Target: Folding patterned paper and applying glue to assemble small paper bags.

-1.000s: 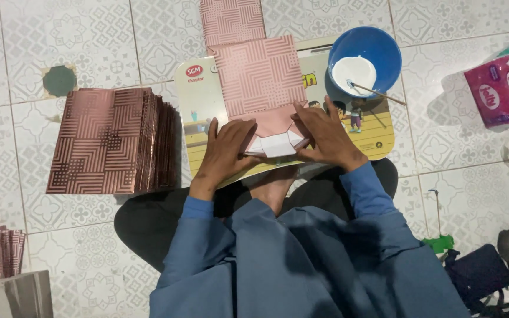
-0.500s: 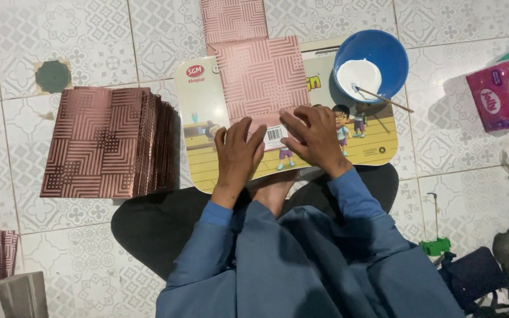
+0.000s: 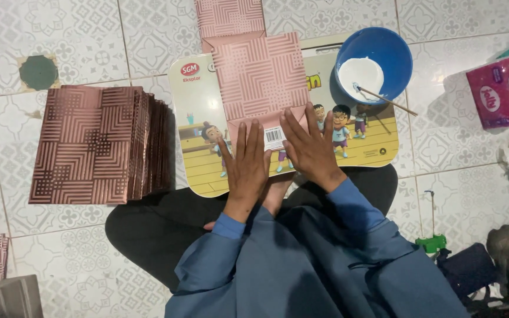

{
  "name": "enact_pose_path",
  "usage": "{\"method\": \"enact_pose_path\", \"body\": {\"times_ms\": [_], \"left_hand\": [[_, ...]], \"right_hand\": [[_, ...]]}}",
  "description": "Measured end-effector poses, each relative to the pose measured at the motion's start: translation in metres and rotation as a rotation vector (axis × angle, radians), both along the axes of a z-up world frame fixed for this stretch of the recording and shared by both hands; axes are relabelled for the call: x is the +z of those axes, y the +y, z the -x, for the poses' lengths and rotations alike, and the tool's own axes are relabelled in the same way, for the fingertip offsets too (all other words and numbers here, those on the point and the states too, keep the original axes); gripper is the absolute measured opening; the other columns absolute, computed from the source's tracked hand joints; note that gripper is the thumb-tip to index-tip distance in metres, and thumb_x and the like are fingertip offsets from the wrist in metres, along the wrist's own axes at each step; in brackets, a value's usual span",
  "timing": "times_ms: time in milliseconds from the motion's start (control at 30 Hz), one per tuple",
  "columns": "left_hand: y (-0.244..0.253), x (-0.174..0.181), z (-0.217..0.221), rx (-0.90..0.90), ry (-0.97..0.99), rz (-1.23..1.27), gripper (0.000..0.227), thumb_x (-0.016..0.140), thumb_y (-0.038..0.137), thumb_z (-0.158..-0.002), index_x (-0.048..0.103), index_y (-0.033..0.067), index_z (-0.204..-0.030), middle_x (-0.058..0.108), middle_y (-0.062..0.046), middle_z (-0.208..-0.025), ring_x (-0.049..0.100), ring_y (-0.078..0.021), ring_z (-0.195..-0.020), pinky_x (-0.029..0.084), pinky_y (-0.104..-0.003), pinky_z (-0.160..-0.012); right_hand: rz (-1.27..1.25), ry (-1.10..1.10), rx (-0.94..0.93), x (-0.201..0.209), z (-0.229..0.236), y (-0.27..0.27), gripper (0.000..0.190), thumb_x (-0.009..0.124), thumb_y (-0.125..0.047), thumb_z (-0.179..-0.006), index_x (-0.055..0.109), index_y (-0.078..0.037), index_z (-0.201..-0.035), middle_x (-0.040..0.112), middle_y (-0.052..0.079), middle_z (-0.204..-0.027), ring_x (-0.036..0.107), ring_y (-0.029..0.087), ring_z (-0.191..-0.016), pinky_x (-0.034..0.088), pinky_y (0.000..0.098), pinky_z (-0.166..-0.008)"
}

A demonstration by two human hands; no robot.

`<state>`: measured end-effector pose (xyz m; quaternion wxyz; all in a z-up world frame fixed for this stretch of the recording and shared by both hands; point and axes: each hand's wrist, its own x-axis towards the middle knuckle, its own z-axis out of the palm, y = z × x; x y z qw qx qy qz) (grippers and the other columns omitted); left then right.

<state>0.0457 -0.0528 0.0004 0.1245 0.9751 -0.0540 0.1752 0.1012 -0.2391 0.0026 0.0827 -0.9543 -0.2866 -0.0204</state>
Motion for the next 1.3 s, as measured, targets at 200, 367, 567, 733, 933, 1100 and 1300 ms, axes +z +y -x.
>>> {"method": "enact_pose_path", "body": {"times_ms": [200,367,567,733,933,1100,1300], "left_hand": [[0.004,-0.024,0.002,-0.031,0.142,0.043,0.060,0.044,0.043,-0.110,0.036,0.0112,-0.160,0.027,-0.008,-0.170,0.015,-0.0259,-0.159,-0.003,-0.067,-0.123],[0.002,-0.023,0.001,-0.023,0.160,0.072,0.059,0.042,0.044,-0.110,0.038,0.0108,-0.159,0.033,-0.011,-0.167,0.020,-0.0268,-0.158,-0.005,-0.069,-0.122],[-0.003,-0.010,-0.019,0.026,0.064,0.131,0.038,0.053,0.032,-0.103,0.054,0.0103,-0.134,0.051,-0.011,-0.143,0.043,-0.0309,-0.142,0.009,-0.076,-0.117],[-0.012,0.001,-0.051,0.097,0.060,0.234,0.025,0.058,0.012,-0.099,0.056,0.0100,-0.124,0.052,-0.012,-0.136,0.044,-0.0327,-0.141,0.017,-0.074,-0.117],[-0.012,0.002,-0.069,0.092,0.359,0.129,0.060,0.040,0.036,-0.113,0.021,0.0105,-0.164,0.015,-0.013,-0.172,0.007,-0.0325,-0.160,0.000,-0.062,-0.127],[-0.012,0.008,-0.070,0.094,0.416,0.128,0.061,0.033,0.038,-0.114,0.017,0.0116,-0.166,0.009,-0.012,-0.174,0.002,-0.0305,-0.160,-0.004,-0.060,-0.127],[-0.008,0.017,-0.069,0.089,0.440,0.230,0.062,0.023,0.044,-0.114,0.015,0.0108,-0.166,0.010,-0.013,-0.174,0.005,-0.0288,-0.161,-0.006,-0.060,-0.127]], "right_hand": [[-0.061,0.161,0.033,-0.007,-0.007,-0.010,0.064,0.031,-0.045,-0.112,0.020,-0.016,-0.168,0.019,0.011,-0.174,0.004,0.041,-0.159,-0.006,0.0716,-0.120],[-0.326,0.234,-0.033,-0.002,-0.017,-0.019,0.067,0.039,-0.042,-0.112,0.020,-0.009,-0.167,0.018,0.016,-0.173,0.012,0.036,-0.160,-0.002,0.0597,-0.126],[-0.038,0.188,-0.087,0.014,-0.030,0.021,0.066,0.023,-0.051,-0.112,0.020,-0.015,-0.168,0.011,0.013,-0.175,0.006,0.034,-0.161,-0.007,0.0625,-0.125],[0.067,0.226,-0.076,0.009,-0.032,0.029,0.065,0.019,-0.053,-0.112,0.017,-0.022,-0.169,0.007,0.007,-0.176,0.004,0.032,-0.161,-0.007,0.0638,-0.125],[0.061,0.254,-0.074,0.011,-0.037,0.030,0.060,0.023,-0.042,-0.112,0.017,-0.022,-0.169,0.008,0.009,-0.176,0.003,0.034,-0.161,-0.005,0.0679,-0.123],[0.054,0.244,-0.068,0.012,-0.039,0.028,0.059,0.024,-0.040,-0.112,0.016,-0.027,-0.169,0.005,0.008,-0.176,0.001,0.034,-0.161,-0.005,0.0684,-0.123],[-0.303,0.540,-0.119,0.032,-0.049,0.017,0.068,0.009,-0.047,-0.108,0.009,-0.016,-0.169,0.004,0.013,-0.175,-0.003,0.033,-0.161,-0.012,0.0551,-0.124]]}}
